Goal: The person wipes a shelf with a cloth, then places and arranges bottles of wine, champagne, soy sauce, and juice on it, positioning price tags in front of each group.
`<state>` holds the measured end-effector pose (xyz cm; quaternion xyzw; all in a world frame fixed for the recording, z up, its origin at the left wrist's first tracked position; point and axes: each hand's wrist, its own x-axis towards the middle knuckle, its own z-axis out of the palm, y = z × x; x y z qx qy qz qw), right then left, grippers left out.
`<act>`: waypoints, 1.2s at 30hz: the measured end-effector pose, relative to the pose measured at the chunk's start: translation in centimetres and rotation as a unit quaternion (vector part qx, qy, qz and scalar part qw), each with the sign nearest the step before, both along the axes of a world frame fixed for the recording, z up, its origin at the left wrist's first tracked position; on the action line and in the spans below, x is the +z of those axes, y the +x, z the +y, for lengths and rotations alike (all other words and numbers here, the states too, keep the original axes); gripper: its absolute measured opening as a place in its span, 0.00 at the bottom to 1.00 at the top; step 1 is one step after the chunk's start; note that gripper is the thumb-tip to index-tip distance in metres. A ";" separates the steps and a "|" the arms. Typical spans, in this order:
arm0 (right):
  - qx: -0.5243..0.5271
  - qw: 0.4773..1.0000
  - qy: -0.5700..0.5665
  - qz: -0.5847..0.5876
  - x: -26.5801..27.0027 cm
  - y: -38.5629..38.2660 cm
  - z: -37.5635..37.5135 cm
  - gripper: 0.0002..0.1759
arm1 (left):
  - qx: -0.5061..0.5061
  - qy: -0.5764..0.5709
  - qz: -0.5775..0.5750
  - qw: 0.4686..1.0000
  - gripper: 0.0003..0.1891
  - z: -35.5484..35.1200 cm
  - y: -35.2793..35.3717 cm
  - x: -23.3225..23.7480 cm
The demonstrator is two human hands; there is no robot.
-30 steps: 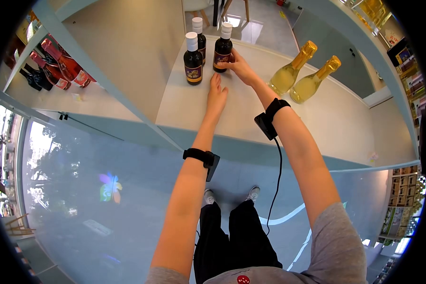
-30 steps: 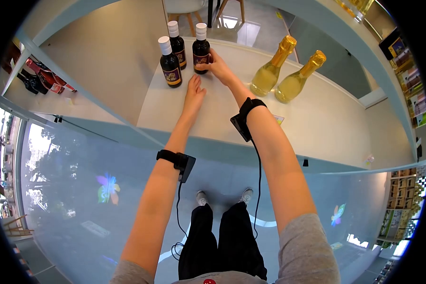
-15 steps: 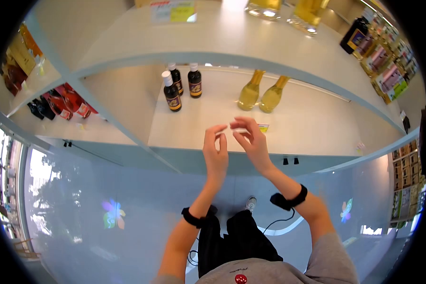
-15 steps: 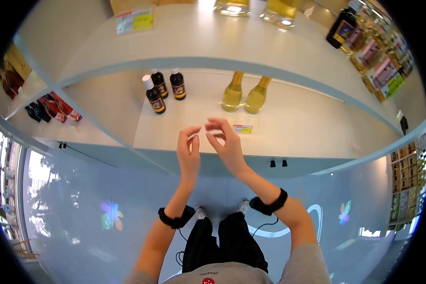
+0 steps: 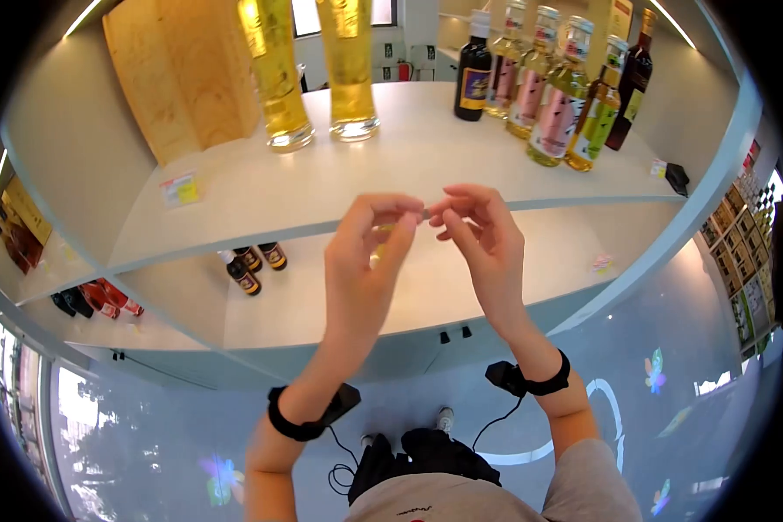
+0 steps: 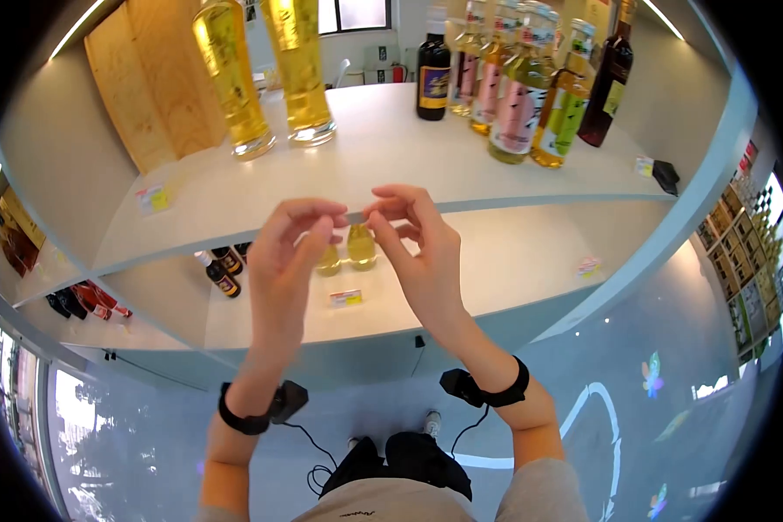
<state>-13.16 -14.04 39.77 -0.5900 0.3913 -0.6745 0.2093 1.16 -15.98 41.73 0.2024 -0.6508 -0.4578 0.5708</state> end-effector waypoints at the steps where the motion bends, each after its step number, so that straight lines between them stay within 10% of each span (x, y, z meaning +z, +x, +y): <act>1: -0.006 1.000 -0.002 -0.014 0.9 -0.9 -0.1 0.12 | -0.013 0.015 -0.009 1.000 0.08 -0.5 -1.0 1.4; 15: -0.062 0.984 -0.141 -0.091 3.9 -8.8 -4.3 0.12 | 0.071 -0.047 -0.305 0.949 0.22 -13.8 -14.8 13.5; 36: 0.003 0.988 -0.137 -0.063 1.1 -12.8 -3.0 0.08 | 0.160 0.054 -0.231 0.958 0.25 -24.0 -19.3 13.6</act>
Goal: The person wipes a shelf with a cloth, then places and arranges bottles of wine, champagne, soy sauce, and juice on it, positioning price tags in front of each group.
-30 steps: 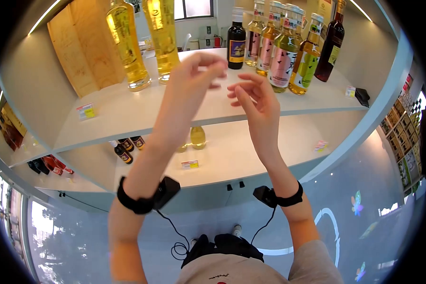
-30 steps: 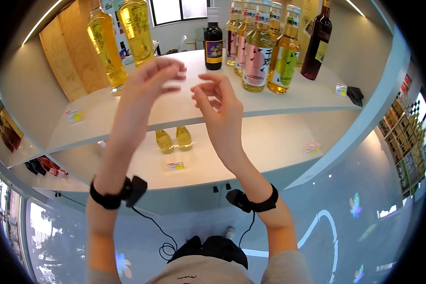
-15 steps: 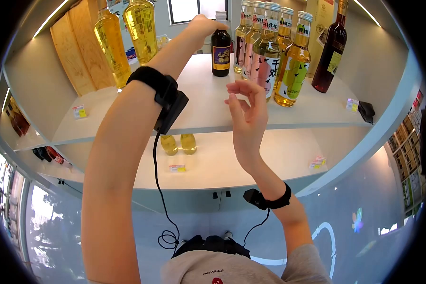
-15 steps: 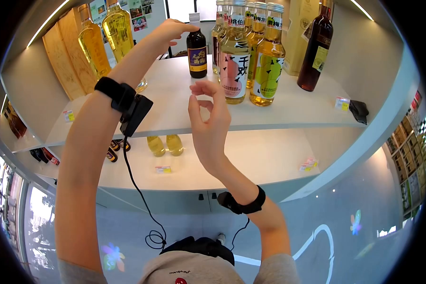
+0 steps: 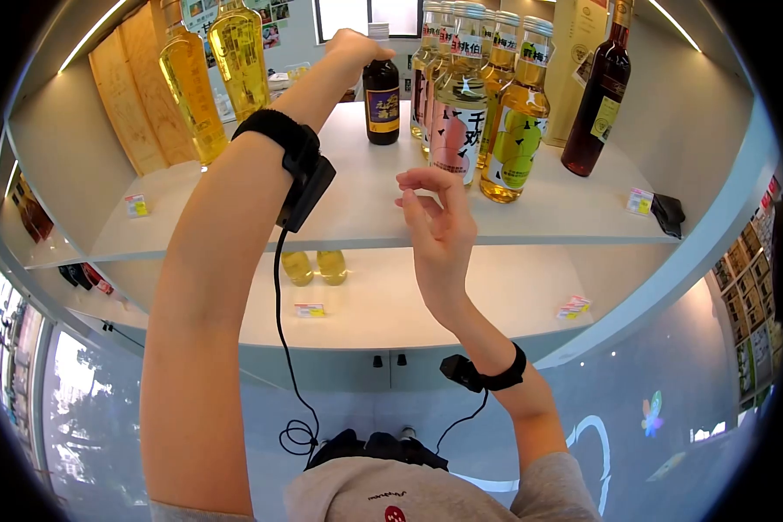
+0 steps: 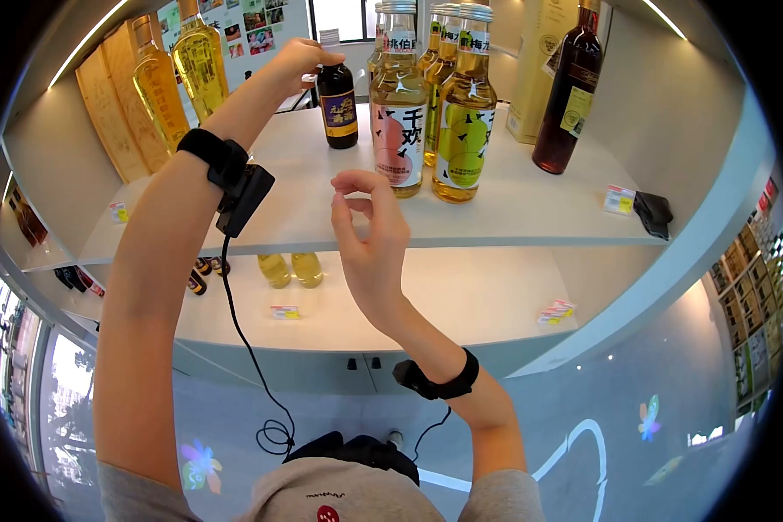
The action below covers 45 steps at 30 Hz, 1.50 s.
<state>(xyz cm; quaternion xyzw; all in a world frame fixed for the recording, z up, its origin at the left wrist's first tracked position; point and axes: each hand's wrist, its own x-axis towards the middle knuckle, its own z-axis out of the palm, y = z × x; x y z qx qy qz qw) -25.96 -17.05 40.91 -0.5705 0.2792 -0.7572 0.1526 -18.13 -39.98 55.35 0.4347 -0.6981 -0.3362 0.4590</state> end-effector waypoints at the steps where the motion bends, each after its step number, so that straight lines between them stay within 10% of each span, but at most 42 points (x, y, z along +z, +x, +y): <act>1: -0.004 1.000 -0.002 0.006 0.0 -0.1 0.0 0.08 | -0.005 -0.004 0.007 1.000 0.26 -0.3 0.4 -0.2; 23: 0.088 0.989 -0.052 0.106 -2.0 9.6 2.9 0.15 | 0.046 -0.093 -0.029 0.994 0.19 27.8 18.6 2.1; 31: 0.315 0.920 0.103 0.207 -9.6 17.7 4.7 0.39 | 0.030 0.011 -0.022 0.999 0.15 31.0 28.8 -8.8; 38: 0.325 0.856 0.337 0.220 -16.9 24.3 3.5 0.38 | 0.056 0.115 0.055 0.990 0.13 26.6 34.0 -20.4; 45: 0.245 0.887 0.328 0.215 -23.9 29.4 -2.2 0.29 | 0.050 0.113 0.066 0.990 0.16 21.1 36.6 -28.4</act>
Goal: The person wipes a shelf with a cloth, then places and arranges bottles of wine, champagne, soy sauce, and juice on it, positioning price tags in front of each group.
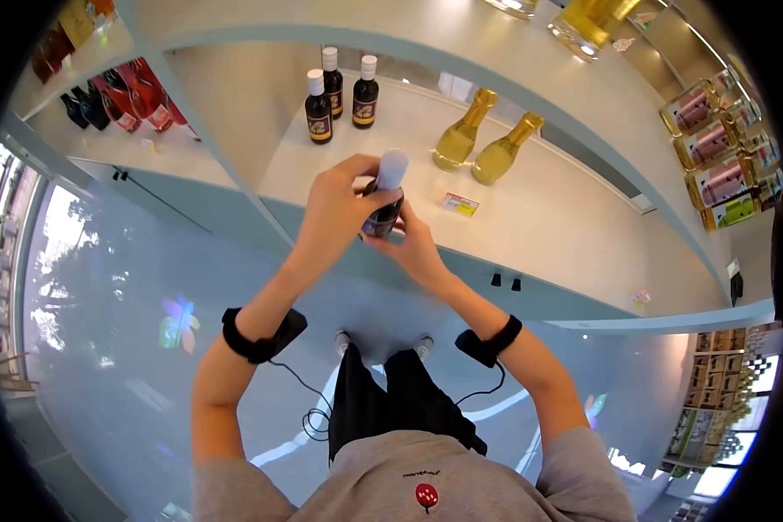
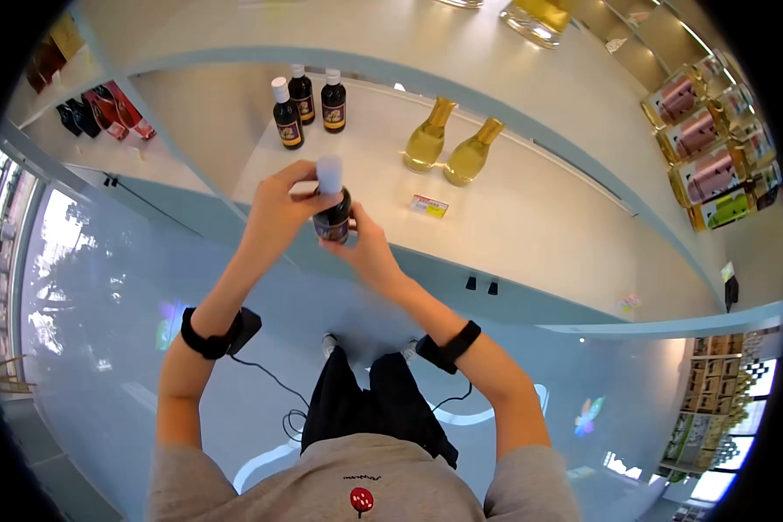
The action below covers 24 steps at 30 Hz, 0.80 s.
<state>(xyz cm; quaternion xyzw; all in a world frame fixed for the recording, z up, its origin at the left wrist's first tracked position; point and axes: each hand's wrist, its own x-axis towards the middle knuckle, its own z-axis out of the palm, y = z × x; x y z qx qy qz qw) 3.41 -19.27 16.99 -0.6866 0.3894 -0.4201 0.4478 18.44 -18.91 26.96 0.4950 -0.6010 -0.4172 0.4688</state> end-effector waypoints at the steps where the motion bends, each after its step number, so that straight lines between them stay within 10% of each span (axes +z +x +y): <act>1: -0.003 1.000 -0.003 -0.004 -0.5 0.4 -0.9 0.28 | 0.006 -0.005 0.004 1.000 0.16 -0.8 0.2 -0.6; 8: -0.047 0.998 -0.037 0.009 -2.9 2.5 -7.7 0.29 | 0.005 -0.102 0.097 0.990 0.35 -7.1 2.5 -7.4; 15: -0.085 0.996 -0.018 -0.001 -6.1 5.7 -13.6 0.26 | 0.131 0.008 0.298 0.946 0.30 -10.2 2.0 -19.3; 24: -0.101 0.995 -0.008 -0.016 -7.9 7.3 -17.7 0.30 | 0.270 -0.101 0.099 0.952 0.25 -13.2 5.3 -21.6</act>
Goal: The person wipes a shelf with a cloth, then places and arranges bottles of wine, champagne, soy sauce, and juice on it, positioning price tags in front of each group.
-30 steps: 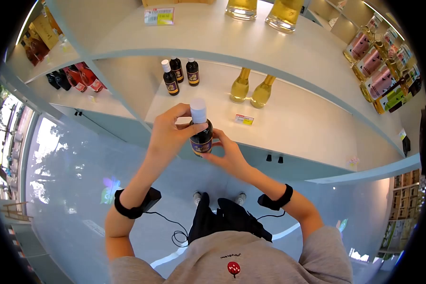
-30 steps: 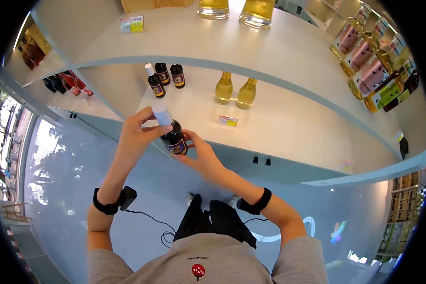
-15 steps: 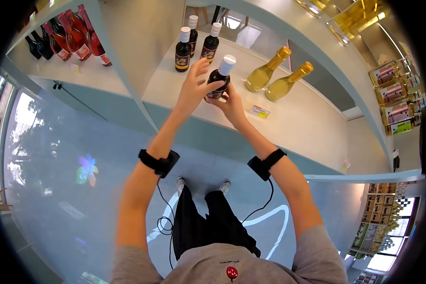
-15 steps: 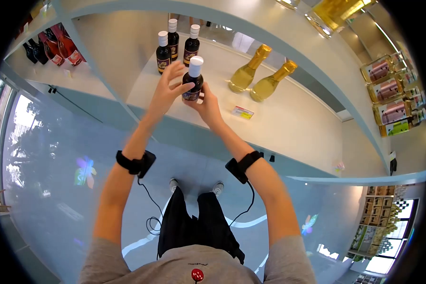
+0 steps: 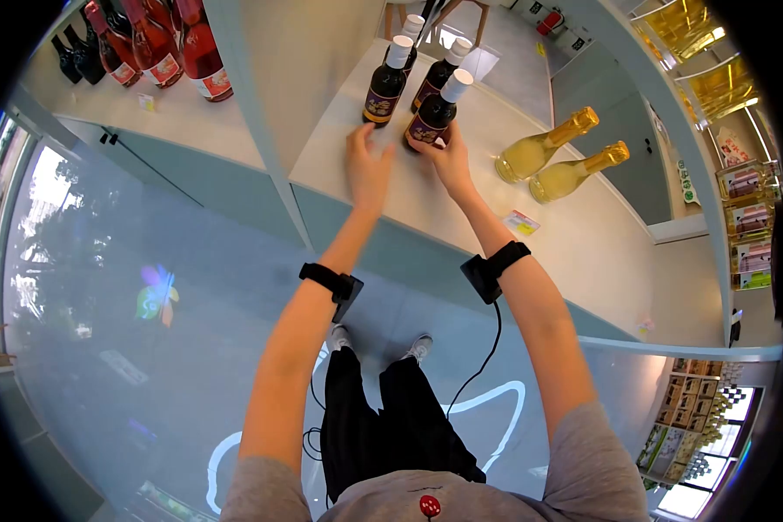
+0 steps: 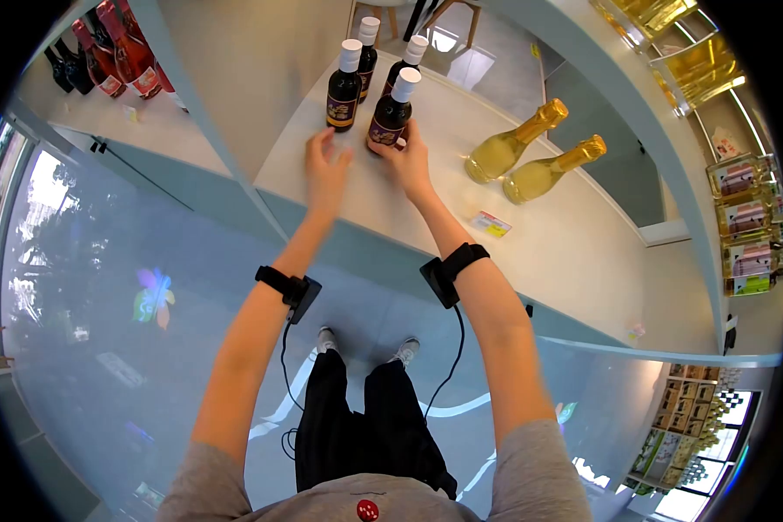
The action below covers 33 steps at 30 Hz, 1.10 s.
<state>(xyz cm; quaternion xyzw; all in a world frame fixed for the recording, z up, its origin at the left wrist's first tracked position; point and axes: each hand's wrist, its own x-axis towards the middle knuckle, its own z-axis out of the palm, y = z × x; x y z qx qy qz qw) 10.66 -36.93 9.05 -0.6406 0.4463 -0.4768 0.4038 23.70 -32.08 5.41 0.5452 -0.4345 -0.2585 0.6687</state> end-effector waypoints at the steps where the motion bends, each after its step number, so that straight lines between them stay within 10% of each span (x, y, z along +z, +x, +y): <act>1: 0.002 1.000 0.003 0.003 -0.2 0.0 -0.2 0.30 | 0.014 -0.011 -0.026 0.999 0.26 -0.4 0.6 0.2; 33: 0.068 0.996 0.045 -0.025 -1.1 -0.3 -2.1 0.35 | 0.101 -0.010 -0.188 0.977 0.28 -5.2 1.7 0.3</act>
